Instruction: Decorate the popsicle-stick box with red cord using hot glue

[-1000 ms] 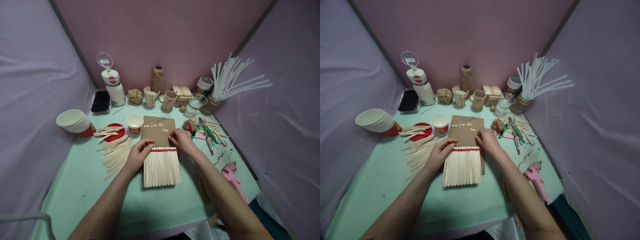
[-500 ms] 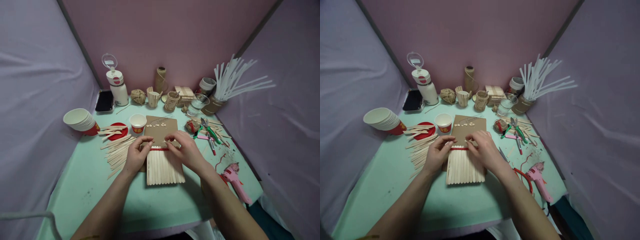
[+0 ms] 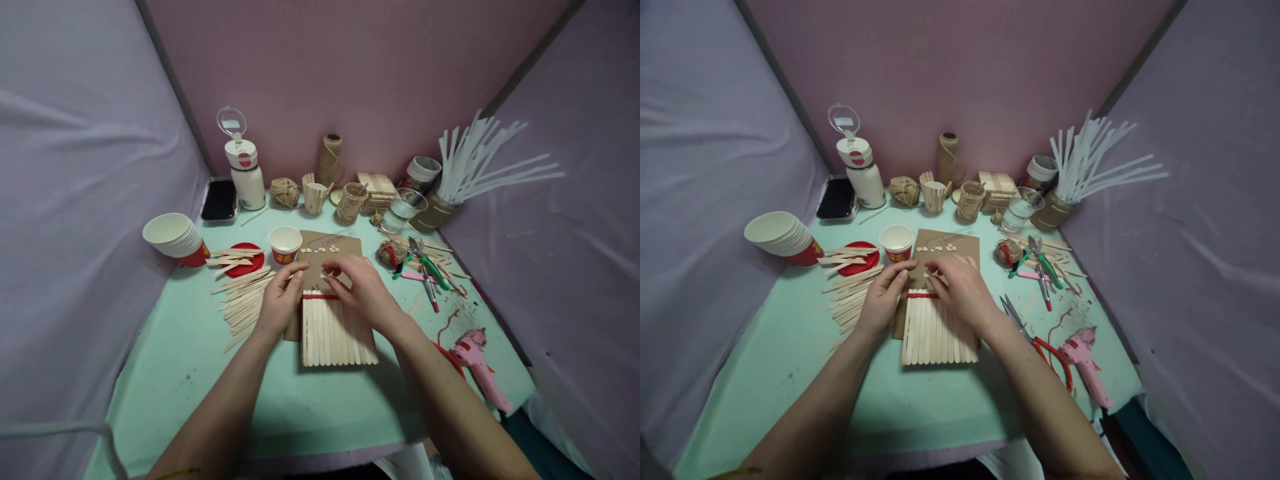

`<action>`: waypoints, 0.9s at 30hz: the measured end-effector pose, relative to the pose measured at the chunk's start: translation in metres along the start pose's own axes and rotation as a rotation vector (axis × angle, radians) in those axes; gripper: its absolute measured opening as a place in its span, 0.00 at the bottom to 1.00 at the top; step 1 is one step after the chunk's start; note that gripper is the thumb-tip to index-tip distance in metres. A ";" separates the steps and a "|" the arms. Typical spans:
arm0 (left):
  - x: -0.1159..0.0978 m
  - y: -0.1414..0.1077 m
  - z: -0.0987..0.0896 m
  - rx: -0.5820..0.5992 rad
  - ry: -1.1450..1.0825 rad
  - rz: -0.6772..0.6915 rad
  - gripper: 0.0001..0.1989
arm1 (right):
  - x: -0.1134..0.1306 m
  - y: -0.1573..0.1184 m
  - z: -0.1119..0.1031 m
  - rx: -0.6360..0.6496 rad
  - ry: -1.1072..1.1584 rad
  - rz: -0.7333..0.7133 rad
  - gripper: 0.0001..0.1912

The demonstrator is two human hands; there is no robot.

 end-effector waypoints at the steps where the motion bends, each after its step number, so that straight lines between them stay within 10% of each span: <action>1: 0.003 0.001 0.001 0.016 -0.034 -0.013 0.16 | -0.001 0.002 0.000 0.003 0.032 0.004 0.04; 15: 0.021 0.006 0.007 -0.037 -0.635 -0.305 0.18 | -0.022 0.052 0.023 0.083 0.598 0.254 0.06; 27: 0.031 0.005 -0.002 -0.145 -0.487 -0.362 0.12 | -0.090 0.058 0.006 -0.146 0.359 0.381 0.10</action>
Point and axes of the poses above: each hand's wrist, its own y-axis towards the middle knuckle, its own z-axis out of the palm, x = y × z, the point moved 7 cm from there along y, towards the middle knuckle, and after that the axes turned 9 degrees about z, right-handed, at the moved point
